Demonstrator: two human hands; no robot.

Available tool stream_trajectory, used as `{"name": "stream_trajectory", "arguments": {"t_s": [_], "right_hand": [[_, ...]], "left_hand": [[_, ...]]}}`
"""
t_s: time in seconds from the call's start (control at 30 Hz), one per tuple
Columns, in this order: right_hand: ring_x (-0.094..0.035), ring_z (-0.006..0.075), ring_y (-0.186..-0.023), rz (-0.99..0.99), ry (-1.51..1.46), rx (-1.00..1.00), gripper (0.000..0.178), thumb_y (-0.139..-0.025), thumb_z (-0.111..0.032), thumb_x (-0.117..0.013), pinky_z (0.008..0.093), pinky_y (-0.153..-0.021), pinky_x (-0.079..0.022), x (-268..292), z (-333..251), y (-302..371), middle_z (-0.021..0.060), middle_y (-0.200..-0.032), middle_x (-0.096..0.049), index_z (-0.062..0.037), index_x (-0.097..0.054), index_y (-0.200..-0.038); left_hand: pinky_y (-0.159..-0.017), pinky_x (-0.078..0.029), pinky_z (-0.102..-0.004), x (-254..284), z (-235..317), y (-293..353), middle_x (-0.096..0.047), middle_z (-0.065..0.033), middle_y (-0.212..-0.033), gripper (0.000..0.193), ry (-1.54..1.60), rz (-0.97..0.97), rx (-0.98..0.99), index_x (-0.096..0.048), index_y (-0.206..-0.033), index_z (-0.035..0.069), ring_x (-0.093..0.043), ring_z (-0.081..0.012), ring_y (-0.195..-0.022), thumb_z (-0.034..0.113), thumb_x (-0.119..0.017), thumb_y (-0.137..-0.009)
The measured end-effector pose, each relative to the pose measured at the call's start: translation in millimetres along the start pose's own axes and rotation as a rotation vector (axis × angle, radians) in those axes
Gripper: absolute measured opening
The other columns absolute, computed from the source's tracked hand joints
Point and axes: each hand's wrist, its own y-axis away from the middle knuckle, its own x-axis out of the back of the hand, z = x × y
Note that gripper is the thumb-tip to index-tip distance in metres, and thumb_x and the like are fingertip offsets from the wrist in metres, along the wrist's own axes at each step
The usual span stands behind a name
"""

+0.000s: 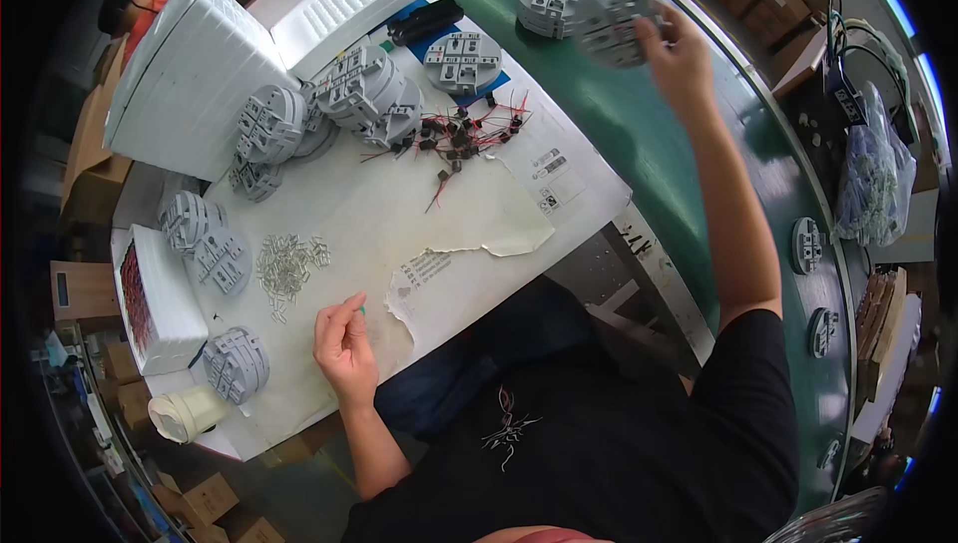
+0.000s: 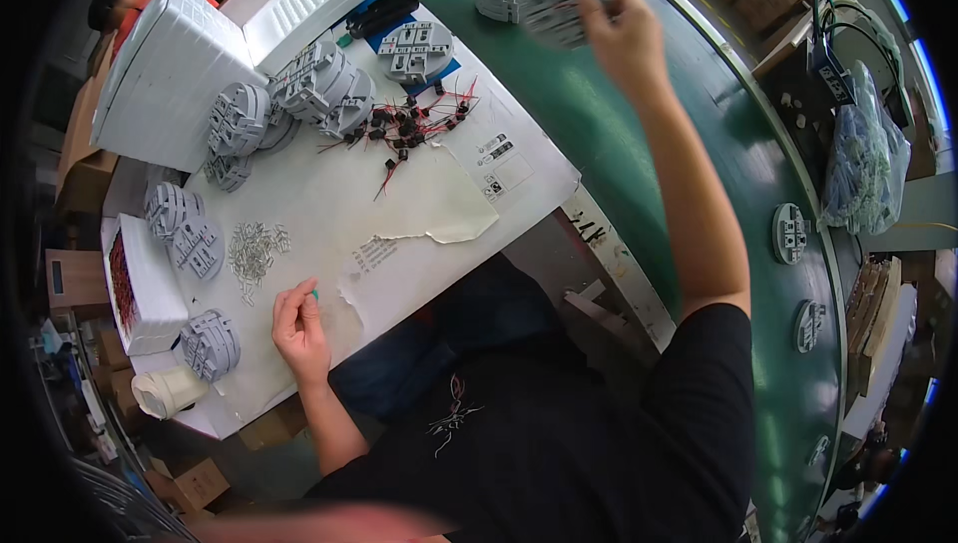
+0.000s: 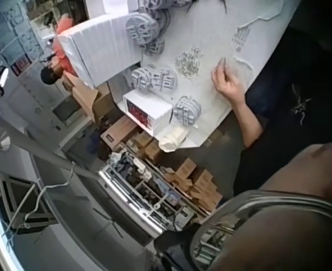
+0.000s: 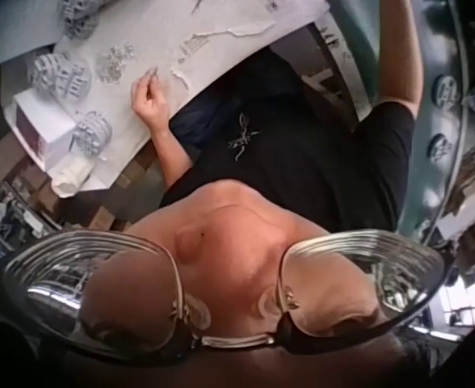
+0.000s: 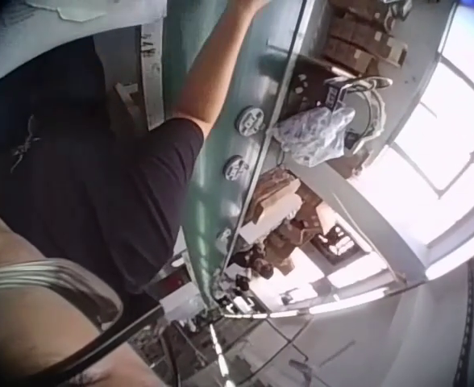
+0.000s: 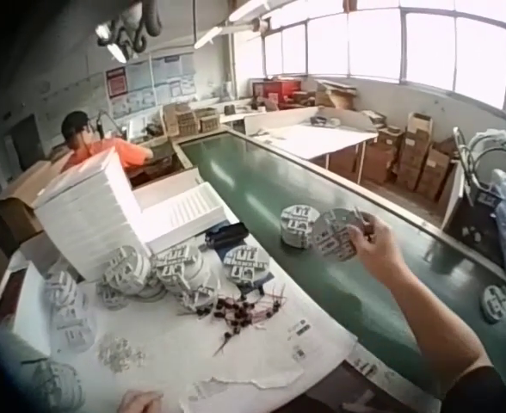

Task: Assembling small components onto circular bases at a production workstation.

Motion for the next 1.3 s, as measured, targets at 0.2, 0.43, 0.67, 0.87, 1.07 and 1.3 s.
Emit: {"name": "stream_trajectory", "arguments": {"t_s": [0.2, 0.43, 0.67, 0.87, 1.07, 1.3], "right_hand": [[-0.075, 0.0355, -0.098, 0.110, 0.770, -0.066, 0.048, -0.094, -0.039, -0.078, 0.0449, -0.087, -0.059, 58, 104, -57, 0.0208, -0.116, -0.074, -0.0081, -0.073, -0.130], [-0.074, 0.0386, -0.102, -0.288, 0.713, 0.277, 0.039, -0.095, -0.034, -0.076, 0.0493, -0.085, -0.060, -64, -3, -24, 0.0152, -0.128, -0.066, -0.0112, -0.069, -0.126], [-0.073, 0.0369, -0.094, -0.341, 0.641, 0.336, 0.025, -0.091, -0.023, -0.078, 0.0473, -0.076, -0.057, -24, -35, 28, 0.0108, -0.111, -0.070, -0.0069, -0.067, -0.106], [-0.072, 0.0331, -0.084, -0.617, 0.660, 0.289, 0.020, -0.087, -0.013, -0.081, 0.0433, -0.071, -0.056, 27, -78, 116, 0.0086, -0.104, -0.069, -0.0074, -0.071, -0.103], [-0.069, 0.0269, -0.071, -0.503, 0.313, 0.620, 0.021, -0.082, -0.003, -0.077, 0.0383, -0.062, -0.055, 12, -99, 140, 0.0040, -0.098, -0.067, -0.0129, -0.076, -0.100], [-0.070, 0.0216, -0.073, -0.816, 0.169, 0.940, 0.032, -0.075, -0.002, -0.080, 0.0355, -0.059, -0.056, -64, -136, 180, 0.0033, -0.100, -0.068, -0.0137, -0.075, -0.105]], "left_hand": [[-0.070, -0.050, -0.0267, -6, 7, -2, -0.066, -0.0081, -0.099, 0.019, -0.131, -0.009, -0.015, -0.079, -0.115, 0.005, -0.062, -0.0171, -0.082, 0.001, -0.065, -0.102], [-0.065, -0.048, -0.0258, -10, 2, -3, -0.067, -0.0070, -0.099, 0.016, -0.176, -0.044, -0.073, -0.077, -0.113, 0.001, -0.060, -0.0130, -0.078, 0.002, -0.065, -0.102], [-0.066, -0.049, -0.0277, -4, 8, 2, -0.067, -0.0078, -0.099, 0.017, -0.115, -0.016, -0.022, -0.078, -0.112, 0.002, -0.062, -0.0158, -0.080, 0.001, -0.065, -0.102], [-0.074, -0.054, -0.0332, -2, 0, -1, -0.067, -0.0105, -0.099, 0.018, -0.138, -0.065, -0.065, -0.078, -0.116, 0.004, -0.065, -0.0219, -0.087, 0.005, -0.068, -0.101], [-0.079, -0.054, -0.0329, 1, 7, 2, -0.068, -0.0097, -0.102, 0.021, -0.019, 0.015, 0.000, -0.077, -0.120, 0.002, -0.065, -0.0221, -0.090, 0.010, -0.070, -0.102], [-0.092, -0.054, -0.0354, -4, 4, -4, -0.065, -0.0123, -0.117, 0.043, 0.004, 0.113, -0.075, -0.070, -0.135, 0.003, -0.064, -0.0245, -0.102, 0.019, -0.080, -0.097]]}}
